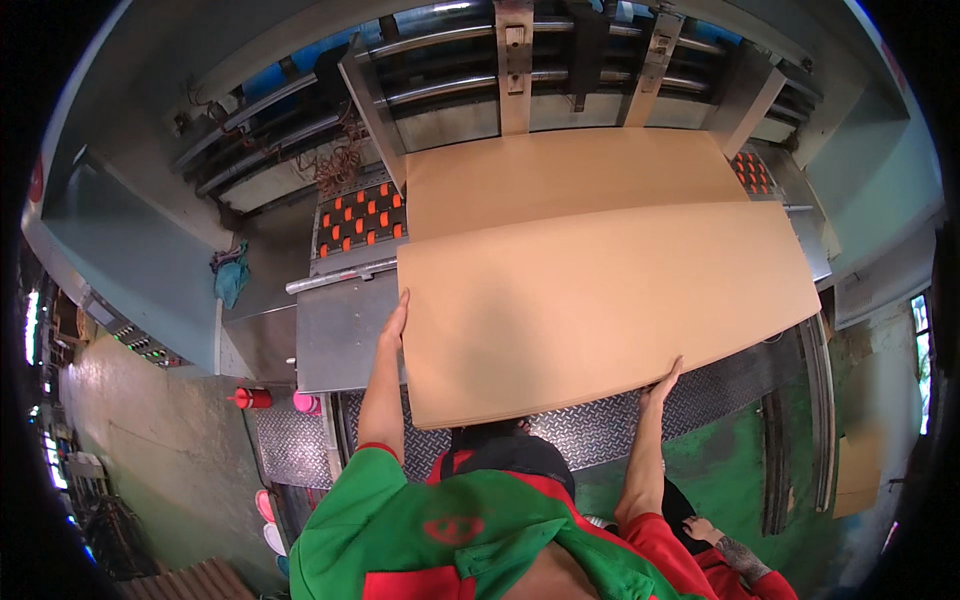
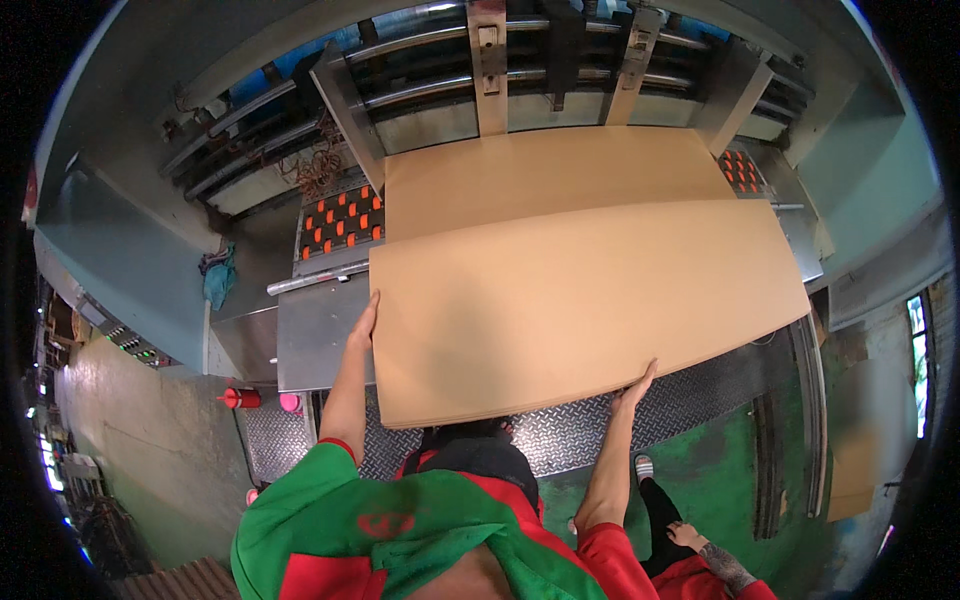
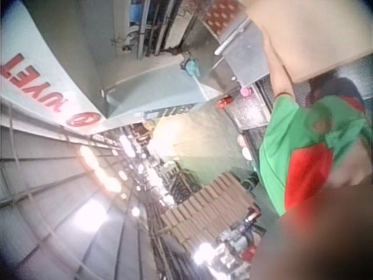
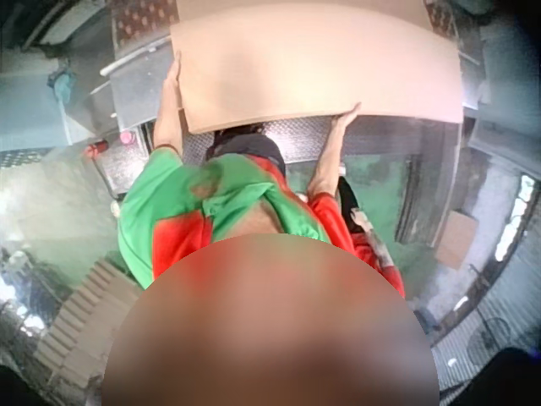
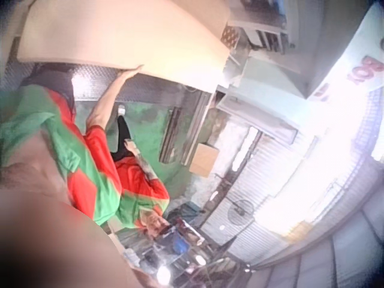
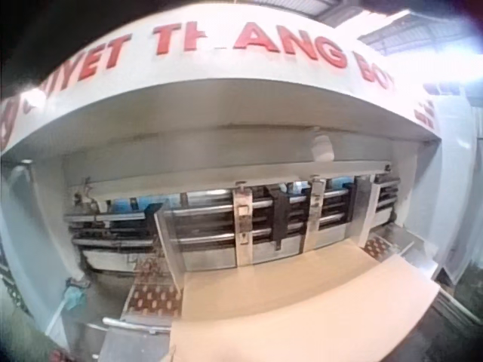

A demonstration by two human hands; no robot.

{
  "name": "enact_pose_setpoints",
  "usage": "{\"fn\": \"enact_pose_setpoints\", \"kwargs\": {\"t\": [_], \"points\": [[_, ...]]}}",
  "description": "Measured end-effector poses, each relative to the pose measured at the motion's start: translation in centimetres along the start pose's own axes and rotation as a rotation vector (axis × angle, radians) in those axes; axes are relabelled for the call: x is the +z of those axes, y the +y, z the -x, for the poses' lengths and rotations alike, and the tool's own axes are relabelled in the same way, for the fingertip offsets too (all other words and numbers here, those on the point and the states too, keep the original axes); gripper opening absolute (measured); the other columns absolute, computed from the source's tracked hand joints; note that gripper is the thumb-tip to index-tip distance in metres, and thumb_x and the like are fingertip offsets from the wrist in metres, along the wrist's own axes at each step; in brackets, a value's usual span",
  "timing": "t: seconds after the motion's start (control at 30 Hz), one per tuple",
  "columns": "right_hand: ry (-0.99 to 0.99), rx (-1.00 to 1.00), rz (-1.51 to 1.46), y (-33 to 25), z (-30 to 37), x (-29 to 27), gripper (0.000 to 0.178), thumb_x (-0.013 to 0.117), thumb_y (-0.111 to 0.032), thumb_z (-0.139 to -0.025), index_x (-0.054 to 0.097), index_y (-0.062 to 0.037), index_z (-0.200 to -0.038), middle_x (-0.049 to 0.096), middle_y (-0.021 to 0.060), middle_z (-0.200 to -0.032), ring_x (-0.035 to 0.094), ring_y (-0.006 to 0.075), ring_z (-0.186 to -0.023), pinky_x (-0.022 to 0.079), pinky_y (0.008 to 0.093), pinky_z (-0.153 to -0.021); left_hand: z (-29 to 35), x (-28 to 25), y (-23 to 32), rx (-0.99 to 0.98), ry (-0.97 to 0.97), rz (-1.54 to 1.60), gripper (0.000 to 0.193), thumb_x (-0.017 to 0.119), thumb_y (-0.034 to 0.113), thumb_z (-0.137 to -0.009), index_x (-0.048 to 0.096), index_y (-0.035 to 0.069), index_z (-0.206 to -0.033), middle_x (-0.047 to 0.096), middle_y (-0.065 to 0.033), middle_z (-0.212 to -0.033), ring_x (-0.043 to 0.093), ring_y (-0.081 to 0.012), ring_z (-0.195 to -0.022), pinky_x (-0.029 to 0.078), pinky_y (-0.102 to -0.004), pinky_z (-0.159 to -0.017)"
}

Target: The person feeds large cardboard sheets into a machine, aligning them on the conveyor and guiding them through rollers. The person repeatedly picks up sheets, positions them, and ensures they move through the machine.

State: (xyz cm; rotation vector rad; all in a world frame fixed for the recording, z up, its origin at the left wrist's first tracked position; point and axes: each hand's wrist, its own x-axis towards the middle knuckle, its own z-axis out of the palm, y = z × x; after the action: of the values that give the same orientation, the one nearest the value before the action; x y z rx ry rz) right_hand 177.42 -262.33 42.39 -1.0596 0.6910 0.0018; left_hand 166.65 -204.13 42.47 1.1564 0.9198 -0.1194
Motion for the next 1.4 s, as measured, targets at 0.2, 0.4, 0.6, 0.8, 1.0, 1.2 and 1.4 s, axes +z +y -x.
{"fn": "enact_pose_setpoints", "kwargs": {"t": [0.2,0.4,0.6,0.8,1.0,1.2,1.4], "points": [[0.017,-0.078,-0.062,0.4,0.2,0.8,0.091,0.048,-0.073,-0.085,0.031,-0.011,-0.149,0.04,0.0126,-0.148,0.041,0.0314,-0.133,0.043,0.0469,-0.104,-5.5,-0.4,4.7,0.049,-0.112,0.149,0.091,0.041,0.074,-0.089,0.034,0.007,-0.15,0.038,-0.0144,-0.152,0.038,-0.0299,-0.139,0.037,-0.0437,-0.108],[-0.01,-0.084,-0.22,1.2,0.1,2.4,0.087,0.045,-0.069,-0.088,0.032,-0.0071,-0.148,0.042,0.0155,-0.146,0.044,0.0342,-0.131,0.042,0.0454,-0.105,-7.6,0.6,6.5,0.156,-0.222,0.249,0.074,0.039,0.063,-0.094,0.043,0.008,-0.144,0.05,-0.0107,-0.143,0.048,-0.0281,-0.13,0.041,-0.0432,-0.106],[0.143,-0.021,-0.261,0.3,0.2,2.8,0.082,0.049,-0.064,-0.089,0.037,-0.0069,-0.146,0.048,0.0157,-0.143,0.05,0.0299,-0.126,0.045,0.0401,-0.102,-7.1,1.1,8.2,-0.028,-0.31,0.306,0.08,0.033,0.071,-0.092,0.044,0.012,-0.144,0.05,-0.0103,-0.143,0.05,-0.0309,-0.128,0.044,-0.0481,-0.104],[0.269,0.056,-0.052,-2.0,2.4,1.8,0.085,0.056,-0.062,-0.086,0.045,0.0025,-0.14,0.054,0.0204,-0.136,0.056,0.0312,-0.12,0.044,0.0433,-0.102,-7.4,0.2,7.4,-0.02,-0.286,0.205,0.085,0.028,0.075,-0.091,0.044,0.011,-0.144,0.051,-0.0109,-0.141,0.051,-0.0326,-0.126,0.045,-0.0487,-0.102],[0.137,0.105,-0.163,-2.1,1.4,-2.0,0.083,0.053,-0.063,-0.085,0.042,-0.0053,-0.143,0.05,0.0167,-0.139,0.049,0.0318,-0.126,0.037,0.0481,-0.106,-3.4,0.2,4.6,0.122,-0.235,0.263,0.077,0.036,0.07,-0.093,0.044,0.01,-0.142,0.046,-0.0084,-0.145,0.049,-0.0292,-0.127,0.044,-0.0433,-0.102],[0.095,0.11,-0.43,2.1,-1.8,-3.7,0.076,0.05,-0.062,-0.087,0.045,-0.0068,-0.139,0.054,0.0161,-0.134,0.054,0.0306,-0.12,0.043,0.0432,-0.102,2.7,2.5,4.8,0.207,-0.216,0.191,0.082,0.035,0.072,-0.092,0.039,0.01,-0.146,0.041,-0.01,-0.149,0.046,-0.0328,-0.129,0.041,-0.0454,-0.105],[-0.038,0.113,-0.585,-0.1,-1.4,-5.6,0.091,0.038,-0.074,-0.087,0.034,-0.0096,-0.15,0.039,0.0179,-0.15,0.046,0.0345,-0.13,0.04,0.0505,-0.105,11.1,7.9,5.0,0.295,-0.234,0.273,0.079,0.029,0.067,-0.096,0.038,0.006,-0.146,0.041,-0.0124,-0.148,0.043,-0.033,-0.132,0.041,-0.0472,-0.106]]}}
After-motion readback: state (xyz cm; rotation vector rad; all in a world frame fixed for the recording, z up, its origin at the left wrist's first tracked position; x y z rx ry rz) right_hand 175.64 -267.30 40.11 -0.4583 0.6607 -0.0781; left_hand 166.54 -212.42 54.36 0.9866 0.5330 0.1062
